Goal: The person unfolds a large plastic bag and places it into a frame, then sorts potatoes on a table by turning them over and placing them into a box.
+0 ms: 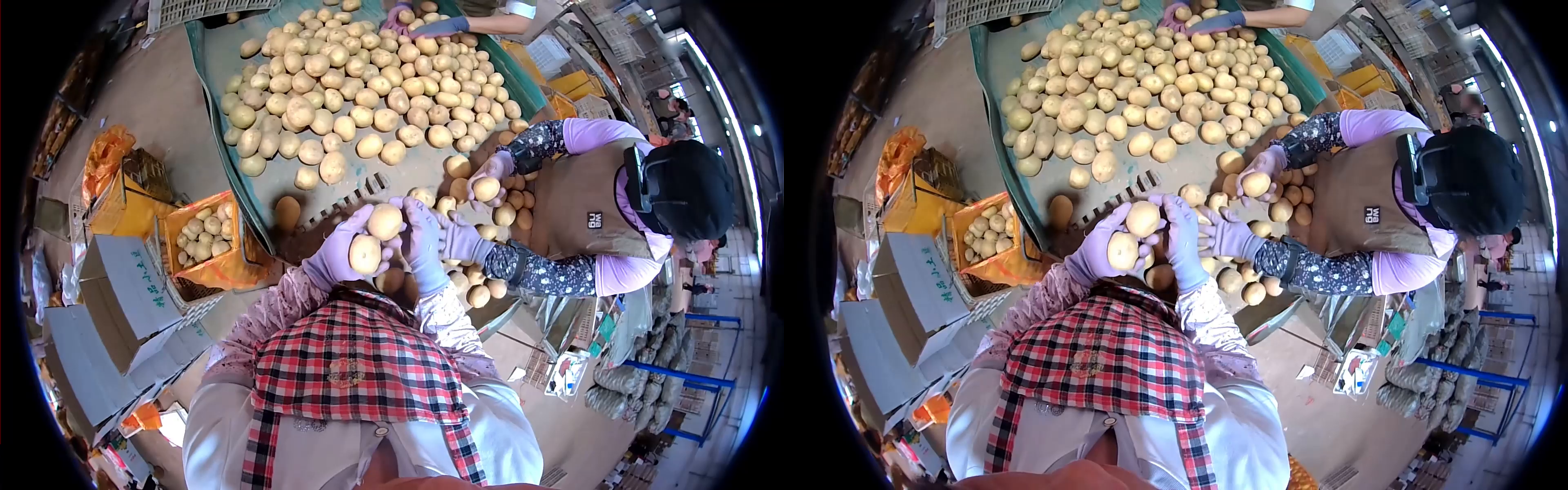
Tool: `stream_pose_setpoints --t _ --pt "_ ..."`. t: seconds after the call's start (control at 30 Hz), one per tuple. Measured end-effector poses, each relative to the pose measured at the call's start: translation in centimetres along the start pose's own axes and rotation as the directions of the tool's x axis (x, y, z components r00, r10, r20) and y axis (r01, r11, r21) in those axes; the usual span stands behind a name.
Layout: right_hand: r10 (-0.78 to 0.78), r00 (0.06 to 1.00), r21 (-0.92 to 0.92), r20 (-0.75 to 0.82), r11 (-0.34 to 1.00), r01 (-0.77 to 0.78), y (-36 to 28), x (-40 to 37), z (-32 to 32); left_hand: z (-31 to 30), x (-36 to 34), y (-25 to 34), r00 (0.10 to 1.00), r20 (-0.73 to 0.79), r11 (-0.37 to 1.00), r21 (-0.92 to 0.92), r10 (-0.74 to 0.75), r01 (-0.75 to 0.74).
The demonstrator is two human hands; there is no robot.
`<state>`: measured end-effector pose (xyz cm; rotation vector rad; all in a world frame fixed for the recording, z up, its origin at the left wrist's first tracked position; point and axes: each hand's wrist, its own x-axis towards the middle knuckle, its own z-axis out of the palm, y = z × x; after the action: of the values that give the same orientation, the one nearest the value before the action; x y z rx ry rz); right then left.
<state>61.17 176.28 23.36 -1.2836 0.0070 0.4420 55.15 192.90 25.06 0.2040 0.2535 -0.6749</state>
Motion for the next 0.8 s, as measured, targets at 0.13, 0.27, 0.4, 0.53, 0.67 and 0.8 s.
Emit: stream_pose_setpoints --t 0.13,0.27,0.4,0.53,0.67,0.8 --pt "-0.022 0.997 -0.061 0.069 0.998 0.026 1.3 -0.4 0.0 0.9 0.1 0.0 0.991 0.123 0.985 -0.169 0.060 -0.039" --pt "-0.050 0.992 0.207 0.115 0.978 0.026 0.9 -1.3 1.2 -0.8 0.0 0.4 0.977 0.179 0.985 -0.148 0.115 -0.088" --pt "-0.181 0.968 -0.144 0.176 0.968 0.207 1.3 -2.4 1.6 -2.2 -0.2 0.6 0.984 0.062 0.981 -0.111 0.166 -0.158" --pt "-0.017 0.980 0.068 0.197 0.998 0.004 1.6 -3.1 3.1 -3.0 -0.7 1.4 0.978 0.090 0.979 -0.092 0.188 -0.179" --pt "-0.180 0.958 -0.534 0.221 0.800 0.274 1.3 -3.2 5.5 -3.3 -2.0 2.9 0.964 0.185 0.980 -0.081 0.192 -0.180" --pt "-0.231 0.943 -0.802 0.240 0.500 0.326 1.8 -2.6 8.7 -6.2 -2.2 3.3 0.903 -0.170 0.919 0.095 0.394 -0.383"
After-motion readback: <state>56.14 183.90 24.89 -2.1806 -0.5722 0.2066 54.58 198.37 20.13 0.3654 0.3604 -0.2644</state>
